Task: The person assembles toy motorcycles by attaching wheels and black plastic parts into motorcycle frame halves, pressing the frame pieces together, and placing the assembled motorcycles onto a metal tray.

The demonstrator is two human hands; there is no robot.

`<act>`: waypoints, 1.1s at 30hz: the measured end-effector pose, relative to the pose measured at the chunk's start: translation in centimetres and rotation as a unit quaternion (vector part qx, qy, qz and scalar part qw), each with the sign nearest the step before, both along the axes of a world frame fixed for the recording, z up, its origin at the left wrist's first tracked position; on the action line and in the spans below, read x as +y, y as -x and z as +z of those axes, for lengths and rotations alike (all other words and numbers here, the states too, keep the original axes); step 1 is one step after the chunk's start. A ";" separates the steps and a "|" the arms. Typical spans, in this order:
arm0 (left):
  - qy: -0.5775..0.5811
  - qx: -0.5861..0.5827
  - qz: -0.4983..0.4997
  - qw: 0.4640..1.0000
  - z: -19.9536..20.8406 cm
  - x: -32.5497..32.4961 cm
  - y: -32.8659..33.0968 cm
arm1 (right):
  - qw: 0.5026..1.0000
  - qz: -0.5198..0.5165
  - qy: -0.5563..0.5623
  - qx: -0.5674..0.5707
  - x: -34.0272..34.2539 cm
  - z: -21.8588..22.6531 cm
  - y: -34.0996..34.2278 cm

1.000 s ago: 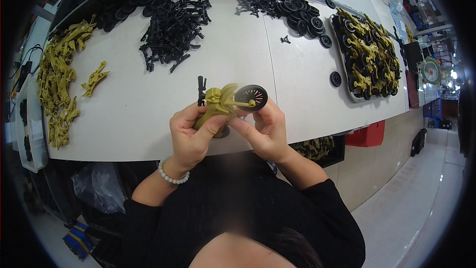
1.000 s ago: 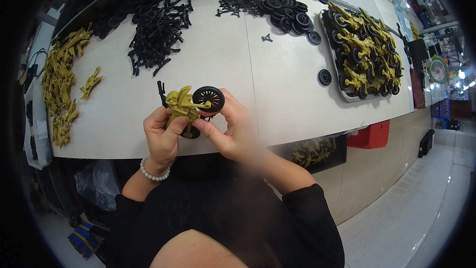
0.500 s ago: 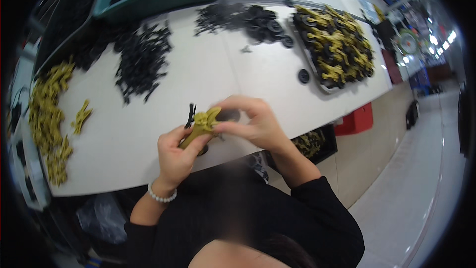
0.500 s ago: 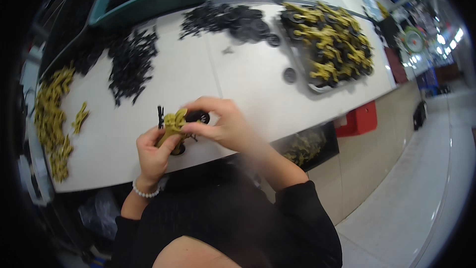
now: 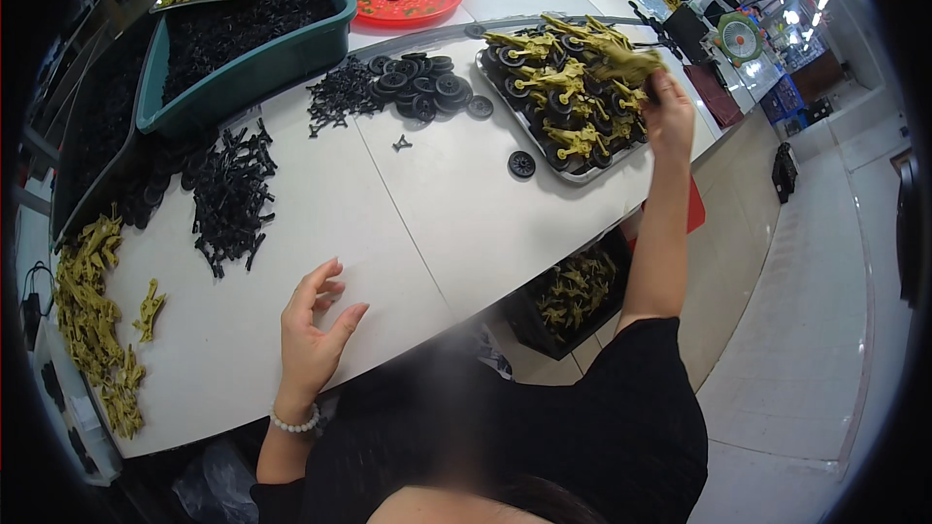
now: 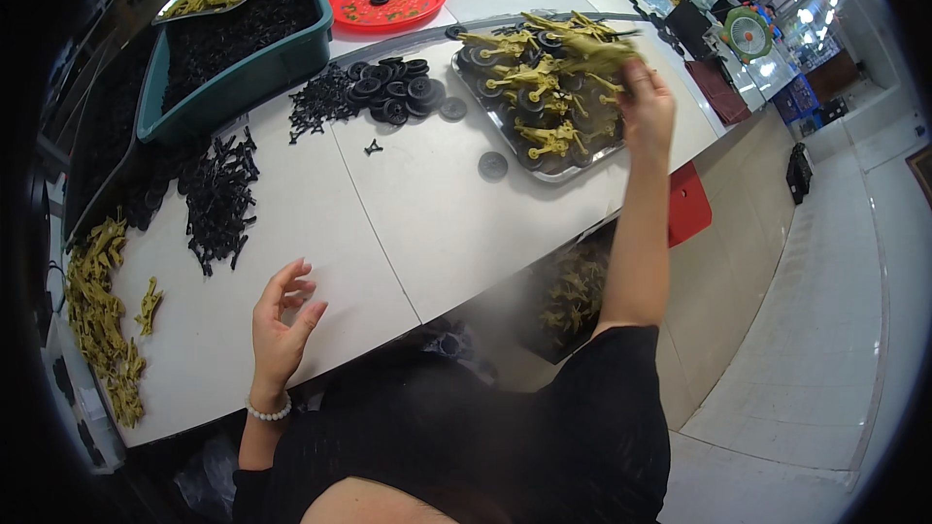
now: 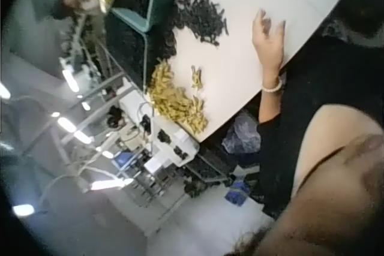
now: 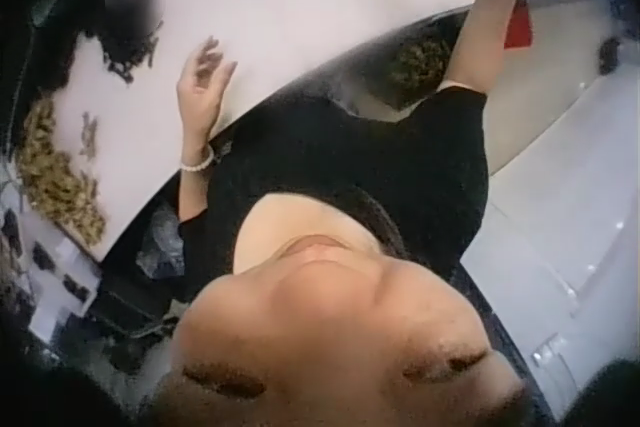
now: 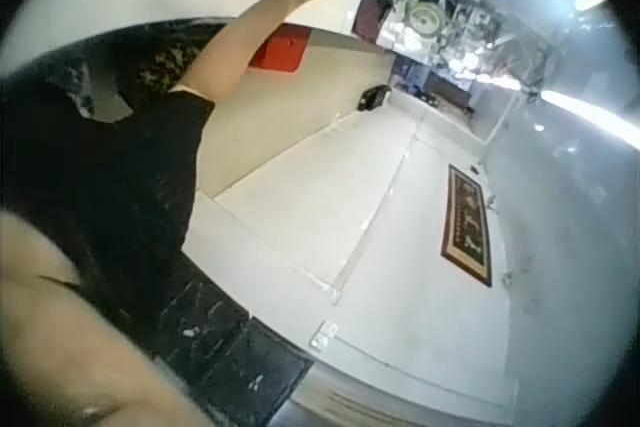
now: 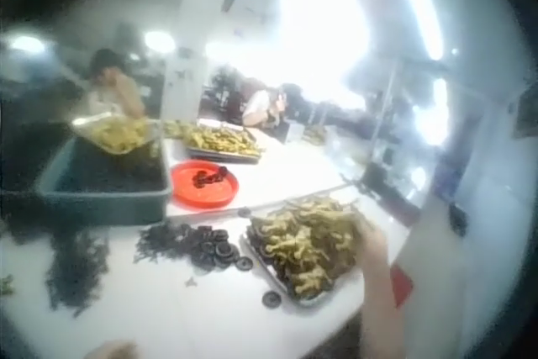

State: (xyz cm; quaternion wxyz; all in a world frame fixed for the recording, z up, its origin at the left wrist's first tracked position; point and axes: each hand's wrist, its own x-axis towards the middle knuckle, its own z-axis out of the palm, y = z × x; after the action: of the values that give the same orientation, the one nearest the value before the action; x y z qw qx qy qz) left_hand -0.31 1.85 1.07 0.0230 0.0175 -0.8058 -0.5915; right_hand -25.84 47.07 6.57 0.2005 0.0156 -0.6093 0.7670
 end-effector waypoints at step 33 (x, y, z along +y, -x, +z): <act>0.378 0.121 0.279 0.875 0.9 -14.0 -2.6 | 0.876 0.056 -0.471 0.094 -6.9 -2.2 -3.7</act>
State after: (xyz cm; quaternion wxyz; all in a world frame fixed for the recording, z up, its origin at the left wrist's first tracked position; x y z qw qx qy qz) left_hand 2.24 -12.18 1.97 0.2896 0.1596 -0.9204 -0.2088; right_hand -22.18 40.15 4.39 0.1829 0.2141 -0.8746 0.3946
